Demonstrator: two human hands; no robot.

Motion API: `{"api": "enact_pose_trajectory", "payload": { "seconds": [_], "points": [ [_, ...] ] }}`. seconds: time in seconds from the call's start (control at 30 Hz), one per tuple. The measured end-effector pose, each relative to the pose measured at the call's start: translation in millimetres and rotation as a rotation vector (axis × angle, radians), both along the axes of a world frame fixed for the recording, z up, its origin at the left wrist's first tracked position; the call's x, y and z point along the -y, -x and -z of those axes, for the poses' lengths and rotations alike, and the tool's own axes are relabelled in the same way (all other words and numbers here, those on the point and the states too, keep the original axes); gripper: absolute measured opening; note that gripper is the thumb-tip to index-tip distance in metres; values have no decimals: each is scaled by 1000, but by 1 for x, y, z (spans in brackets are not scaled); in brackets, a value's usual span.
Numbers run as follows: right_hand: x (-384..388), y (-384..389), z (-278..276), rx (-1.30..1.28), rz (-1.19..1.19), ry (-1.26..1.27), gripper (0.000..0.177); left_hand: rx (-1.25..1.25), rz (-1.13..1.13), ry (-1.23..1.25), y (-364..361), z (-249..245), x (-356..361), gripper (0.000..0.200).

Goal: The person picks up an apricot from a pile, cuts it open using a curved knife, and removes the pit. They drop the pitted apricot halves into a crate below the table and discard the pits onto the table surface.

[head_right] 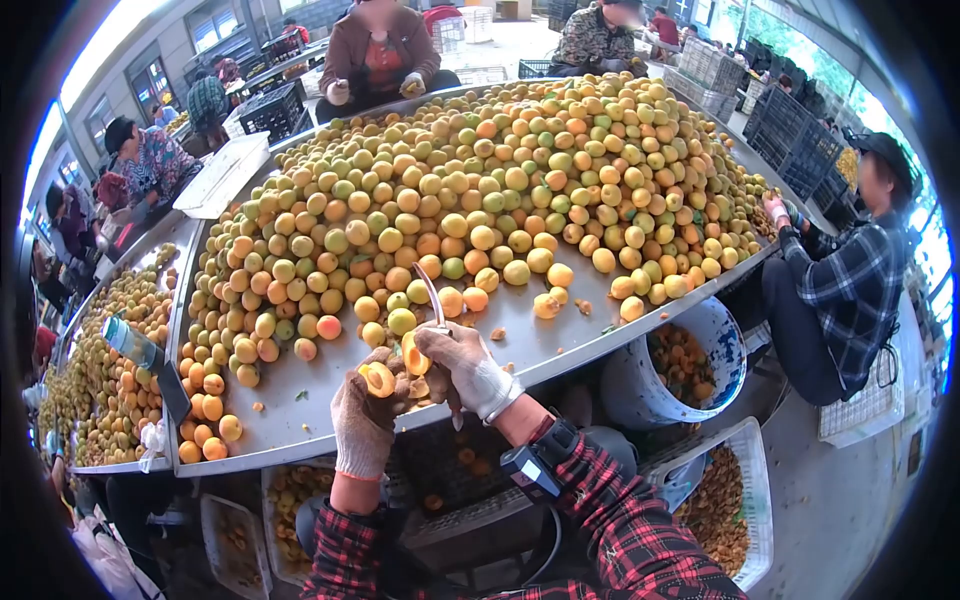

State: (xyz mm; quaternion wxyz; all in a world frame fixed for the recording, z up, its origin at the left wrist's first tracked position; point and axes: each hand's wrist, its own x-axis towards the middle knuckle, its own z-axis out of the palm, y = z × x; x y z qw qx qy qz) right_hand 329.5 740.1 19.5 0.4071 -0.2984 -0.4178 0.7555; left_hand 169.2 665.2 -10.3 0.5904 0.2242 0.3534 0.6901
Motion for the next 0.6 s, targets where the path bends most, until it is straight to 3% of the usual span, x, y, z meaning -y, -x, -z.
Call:
{"api": "enact_pose_trajectory", "payload": {
  "seconds": [0.13, 0.6],
  "points": [
    [0, -4, -1, 36, 4, -27, 27, 76, 41, 2, 0, 6, 2, 56],
    [1, 1, 2, 52, -35, -40, 28, -14, -29, 9, -2, 2, 10, 56]
  ]
}}
